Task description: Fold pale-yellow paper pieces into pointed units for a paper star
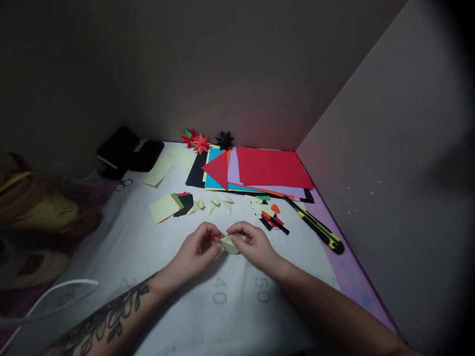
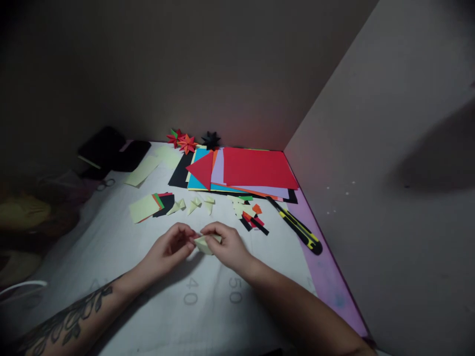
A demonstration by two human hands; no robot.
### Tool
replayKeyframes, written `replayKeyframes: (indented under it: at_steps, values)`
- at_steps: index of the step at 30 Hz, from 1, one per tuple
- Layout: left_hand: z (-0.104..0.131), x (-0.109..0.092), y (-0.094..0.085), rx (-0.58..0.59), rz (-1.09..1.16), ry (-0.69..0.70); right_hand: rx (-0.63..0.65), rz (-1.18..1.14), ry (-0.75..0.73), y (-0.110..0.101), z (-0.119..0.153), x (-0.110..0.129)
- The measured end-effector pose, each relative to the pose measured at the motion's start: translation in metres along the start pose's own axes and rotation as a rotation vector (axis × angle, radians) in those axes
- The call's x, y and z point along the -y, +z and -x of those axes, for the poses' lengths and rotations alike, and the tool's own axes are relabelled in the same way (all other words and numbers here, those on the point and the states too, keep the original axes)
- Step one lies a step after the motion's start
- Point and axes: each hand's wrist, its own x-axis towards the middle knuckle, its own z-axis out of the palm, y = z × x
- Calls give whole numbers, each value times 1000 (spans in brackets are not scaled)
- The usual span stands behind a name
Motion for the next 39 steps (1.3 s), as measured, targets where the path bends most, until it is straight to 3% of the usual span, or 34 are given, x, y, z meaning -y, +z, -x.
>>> replayKeyframes:
  at_steps: [6,11,15,22,27,31,39]
  values:
    - [-1,3,-3,-51,-54,-77,18,25,24,5,-1,1]
    - [-3,1,-13,-128,26,-107,1,-81,-176,-2,-1,1]
    - [-1,2,-17,-202,124,-118,-4,-34,-209,-3,1,-5]
    - [1,2,-15,-198,-8,-30,-62,-76,-190,3,1,-9]
    - [4,-4,-11,-238,-169,89,-110,-187,-89,3,1,-5]
    - [4,-7,-9,-262,-175,160,-156,-298,-28,7,3,-1]
    - [3,-10,2,-323,-62,68,-210,-376,14,14,7,2]
